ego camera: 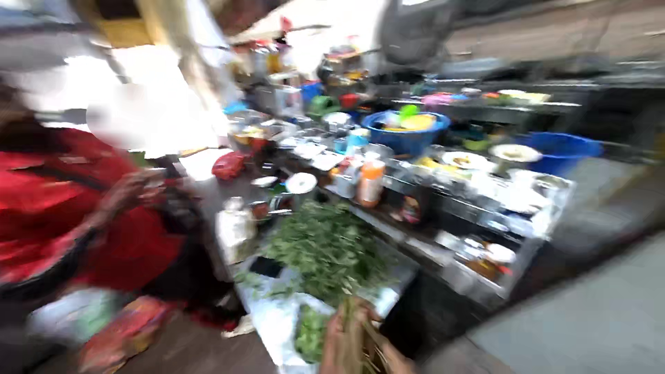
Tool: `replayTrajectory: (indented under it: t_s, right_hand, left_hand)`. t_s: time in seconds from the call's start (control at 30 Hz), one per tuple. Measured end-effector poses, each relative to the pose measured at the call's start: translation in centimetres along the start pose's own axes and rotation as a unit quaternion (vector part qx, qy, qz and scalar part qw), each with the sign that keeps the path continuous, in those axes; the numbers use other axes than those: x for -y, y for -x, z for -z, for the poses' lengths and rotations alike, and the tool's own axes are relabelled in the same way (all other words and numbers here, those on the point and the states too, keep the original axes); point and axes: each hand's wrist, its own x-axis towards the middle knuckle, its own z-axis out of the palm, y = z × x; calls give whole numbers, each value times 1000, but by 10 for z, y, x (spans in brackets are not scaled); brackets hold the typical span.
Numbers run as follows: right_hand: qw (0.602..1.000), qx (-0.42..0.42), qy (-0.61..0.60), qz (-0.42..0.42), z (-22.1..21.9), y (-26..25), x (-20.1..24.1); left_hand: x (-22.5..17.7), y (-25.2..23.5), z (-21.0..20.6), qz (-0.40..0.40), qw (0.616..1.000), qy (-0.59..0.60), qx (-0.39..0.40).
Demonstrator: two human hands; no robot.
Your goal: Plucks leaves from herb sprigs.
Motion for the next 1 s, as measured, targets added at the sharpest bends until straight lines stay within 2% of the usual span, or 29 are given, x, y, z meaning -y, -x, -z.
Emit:
replayTrajectory:
  t_s: [0.1,0.2,0.37,0.5,0.67,0.73,0.83,1.0]
  right_hand:
    - [993,-81,82,-13,39,37,-14]
    - [975,-142,169,-15,78,71,-20]
    - [946,-269,175,-37,137,114,-31]
    - [921,-321,218,-26,206,140,-47]
    - [926,-342,162,3,321,161,-74]
    - [932,-346,108,-18,371,167,-82]
    - [931,-347,78,-83,462,174,-88]
    - [917,-364,130,-94,611,175,-104]
  left_hand:
    - [39,-4,-45,6,996,21,86]
    - [66,-4,-103,5,989,64,132]
    - [93,-1,-199,81,950,209,218]
    - [108,-9,-280,137,929,226,259]
    - [149,-37,-393,126,919,195,318]
    - [167,-53,-443,129,920,184,320]
    - [192,-85,-534,175,919,210,283]
    - [231,-142,-680,221,909,261,239]
